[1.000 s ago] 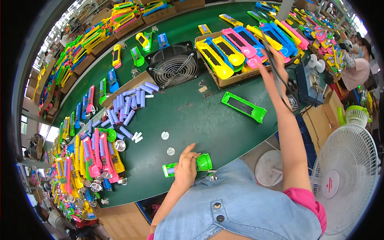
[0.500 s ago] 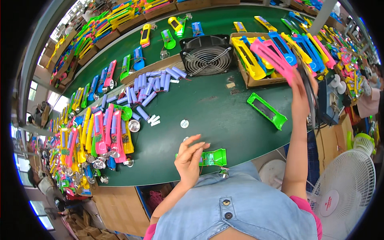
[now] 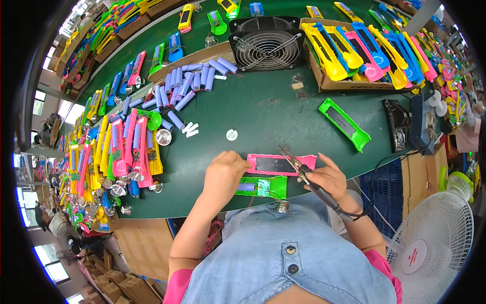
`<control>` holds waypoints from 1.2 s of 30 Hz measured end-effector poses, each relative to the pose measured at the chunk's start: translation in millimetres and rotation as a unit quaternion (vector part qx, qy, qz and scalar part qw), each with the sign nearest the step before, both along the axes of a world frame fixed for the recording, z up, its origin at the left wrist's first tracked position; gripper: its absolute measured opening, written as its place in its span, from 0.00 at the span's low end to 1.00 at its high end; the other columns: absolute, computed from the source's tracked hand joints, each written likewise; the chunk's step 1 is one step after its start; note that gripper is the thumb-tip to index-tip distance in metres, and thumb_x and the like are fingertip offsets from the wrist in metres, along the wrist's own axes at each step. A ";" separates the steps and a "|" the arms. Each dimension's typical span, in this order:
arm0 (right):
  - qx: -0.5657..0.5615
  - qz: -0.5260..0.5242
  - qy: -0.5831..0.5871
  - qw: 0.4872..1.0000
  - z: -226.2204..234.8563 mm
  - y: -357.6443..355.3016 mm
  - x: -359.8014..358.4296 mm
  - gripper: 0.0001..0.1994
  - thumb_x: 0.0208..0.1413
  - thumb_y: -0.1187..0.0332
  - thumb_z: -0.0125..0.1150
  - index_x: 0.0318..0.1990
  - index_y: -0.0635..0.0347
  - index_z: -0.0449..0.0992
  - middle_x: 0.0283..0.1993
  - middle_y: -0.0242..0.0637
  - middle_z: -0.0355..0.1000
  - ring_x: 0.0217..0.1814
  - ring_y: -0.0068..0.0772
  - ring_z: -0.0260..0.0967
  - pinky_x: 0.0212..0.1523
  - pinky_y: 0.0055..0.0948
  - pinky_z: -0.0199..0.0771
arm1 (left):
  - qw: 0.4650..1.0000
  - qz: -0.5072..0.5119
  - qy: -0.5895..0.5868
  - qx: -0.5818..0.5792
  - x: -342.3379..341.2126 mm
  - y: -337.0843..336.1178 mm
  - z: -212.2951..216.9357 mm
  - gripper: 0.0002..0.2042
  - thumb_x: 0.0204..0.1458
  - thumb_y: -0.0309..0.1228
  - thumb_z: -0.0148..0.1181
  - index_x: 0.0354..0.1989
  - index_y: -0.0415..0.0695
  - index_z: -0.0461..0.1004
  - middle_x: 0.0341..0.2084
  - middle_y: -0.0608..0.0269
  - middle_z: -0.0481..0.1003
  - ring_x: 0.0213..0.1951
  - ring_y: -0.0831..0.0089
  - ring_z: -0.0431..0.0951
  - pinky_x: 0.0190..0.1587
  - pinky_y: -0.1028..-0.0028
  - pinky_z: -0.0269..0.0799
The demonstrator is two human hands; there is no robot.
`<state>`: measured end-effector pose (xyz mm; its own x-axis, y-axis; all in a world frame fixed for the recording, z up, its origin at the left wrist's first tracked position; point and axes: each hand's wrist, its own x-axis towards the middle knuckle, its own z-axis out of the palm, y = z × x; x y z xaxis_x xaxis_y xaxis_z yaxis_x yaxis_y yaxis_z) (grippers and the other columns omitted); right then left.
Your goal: The person solders internal components into flashlight casings by connecting circuit boards, wires, batteries, and lenses into the casings using a soldering iron.
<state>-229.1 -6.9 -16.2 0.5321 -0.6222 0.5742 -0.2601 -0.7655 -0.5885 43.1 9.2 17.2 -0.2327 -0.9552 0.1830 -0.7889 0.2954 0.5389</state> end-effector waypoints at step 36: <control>0.470 -0.142 -0.316 0.812 3.0 11.7 27.1 0.10 0.51 0.78 0.53 0.41 0.70 0.69 0.27 0.46 0.73 0.25 0.29 0.72 0.27 0.23 0.72 | 0.975 -0.053 -0.212 0.047 -25.4 -25.1 -9.0 0.02 0.33 0.22 0.57 0.16 0.44 0.75 0.19 0.58 0.69 0.30 0.62 0.70 0.32 0.66 0.64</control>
<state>-202.0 4.7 -13.1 0.0737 -0.9897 -0.1227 0.2333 0.1368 -0.9627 17.6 -15.8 8.2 -0.3660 -0.9298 -0.0386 -0.9145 0.3517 0.1999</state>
